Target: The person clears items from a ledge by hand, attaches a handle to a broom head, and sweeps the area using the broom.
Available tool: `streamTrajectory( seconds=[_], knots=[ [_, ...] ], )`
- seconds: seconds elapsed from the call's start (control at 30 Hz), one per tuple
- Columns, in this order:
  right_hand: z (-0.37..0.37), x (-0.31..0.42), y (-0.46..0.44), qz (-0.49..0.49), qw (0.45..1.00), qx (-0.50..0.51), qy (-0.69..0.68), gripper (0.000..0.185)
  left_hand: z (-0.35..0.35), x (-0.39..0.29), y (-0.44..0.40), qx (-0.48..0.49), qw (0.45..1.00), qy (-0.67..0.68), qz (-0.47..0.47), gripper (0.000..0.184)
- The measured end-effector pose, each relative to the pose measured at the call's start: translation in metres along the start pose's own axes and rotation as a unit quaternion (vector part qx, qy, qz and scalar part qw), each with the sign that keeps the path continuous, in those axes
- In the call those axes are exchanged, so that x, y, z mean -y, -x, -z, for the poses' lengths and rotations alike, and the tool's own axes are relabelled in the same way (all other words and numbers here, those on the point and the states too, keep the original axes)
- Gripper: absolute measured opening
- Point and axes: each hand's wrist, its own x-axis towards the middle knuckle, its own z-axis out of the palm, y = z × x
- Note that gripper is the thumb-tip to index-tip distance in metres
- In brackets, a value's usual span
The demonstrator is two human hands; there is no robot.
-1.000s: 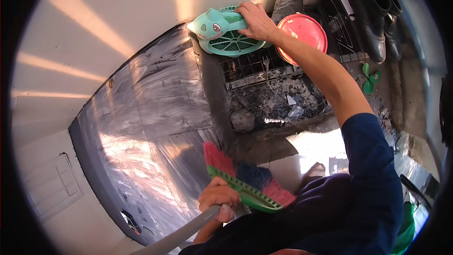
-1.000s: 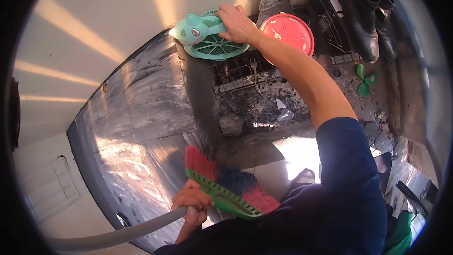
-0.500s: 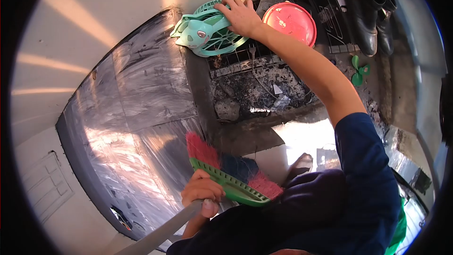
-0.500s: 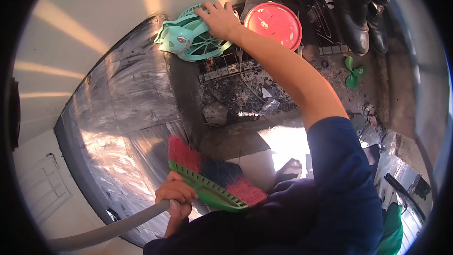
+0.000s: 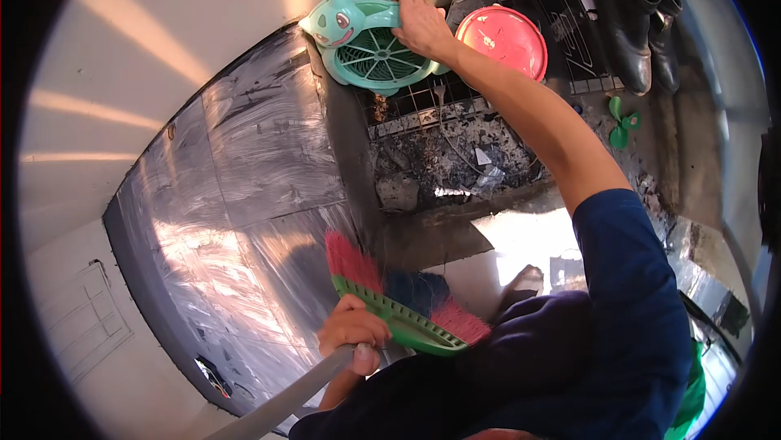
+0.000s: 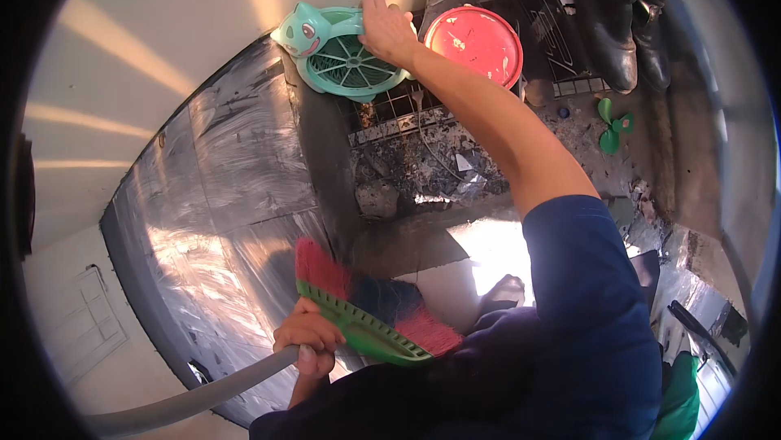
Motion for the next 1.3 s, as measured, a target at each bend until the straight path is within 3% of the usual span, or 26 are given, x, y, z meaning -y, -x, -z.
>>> streamTrajectory(
  seconds=[0.1, 0.33, 0.43, 0.53, 0.6, 0.67, 0.73, 0.8, 0.9, 1.03, 1.13, 1.2, 1.23, 1.3],
  knots=[
    [-0.017, -0.021, 0.004, 0.006, 1.0, 0.028, -0.012, 0.061, -0.003, 0.003, -0.002, -0.028, 0.999, 0.023, -0.002, 0.025],
    [-0.009, -0.004, 0.003, -0.024, 0.99, 0.061, 0.126, 0.07, -0.005, 0.004, -0.004, -0.019, 1.0, 0.017, 0.002, 0.024],
    [-0.009, -0.001, 0.02, 0.036, 0.99, -0.084, 0.104, 0.069, -0.006, 0.002, -0.005, -0.015, 1.0, 0.012, -0.003, 0.024],
    [0.037, 0.021, 0.066, 0.173, 0.975, -0.136, -0.035, 0.056, -0.005, 0.0, -0.003, -0.017, 1.0, 0.011, -0.001, 0.023],
    [0.045, 0.017, 0.123, 0.242, 0.96, -0.04, -0.134, 0.039, -0.004, 0.0, -0.001, -0.019, 1.0, 0.011, -0.001, 0.023],
    [0.042, 0.0, 0.19, 0.231, 0.95, 0.165, -0.13, 0.027, -0.005, 0.002, 0.001, -0.028, 0.999, 0.018, -0.001, 0.024],
    [0.033, -0.034, 0.248, 0.12, 0.893, 0.416, 0.121, 0.018, -0.004, 0.002, 0.003, -0.033, 0.999, 0.02, 0.001, 0.024],
    [0.033, -0.064, 0.285, 0.032, 0.826, 0.484, 0.288, 0.02, -0.004, 0.003, 0.004, -0.032, 0.999, 0.021, 0.0, 0.025],
    [0.011, -0.114, 0.317, -0.007, 0.814, 0.455, 0.361, 0.024, -0.006, 0.004, 0.005, -0.039, 0.999, 0.024, 0.003, 0.026],
    [0.034, -0.111, 0.297, 0.056, 0.824, 0.499, 0.263, 0.022, -0.012, 0.001, 0.004, -0.046, 0.999, 0.026, 0.012, 0.027],
    [0.077, -0.078, 0.27, 0.124, 0.894, 0.408, 0.137, 0.019, -0.013, 0.001, 0.005, -0.037, 0.999, 0.018, 0.011, 0.028],
    [0.115, -0.055, 0.228, 0.152, 0.924, 0.337, -0.101, 0.016, -0.013, 0.001, 0.009, -0.037, 0.999, 0.011, 0.008, 0.028],
    [0.15, -0.033, 0.195, 0.091, 0.921, 0.345, -0.155, 0.017, -0.013, 0.0, 0.009, -0.039, 0.999, 0.008, 0.004, 0.028],
    [0.199, -0.01, 0.151, -0.095, 0.935, 0.244, -0.239, 0.026, -0.018, -0.004, 0.005, -0.039, 0.999, 0.006, -0.002, 0.028]
  ],
)
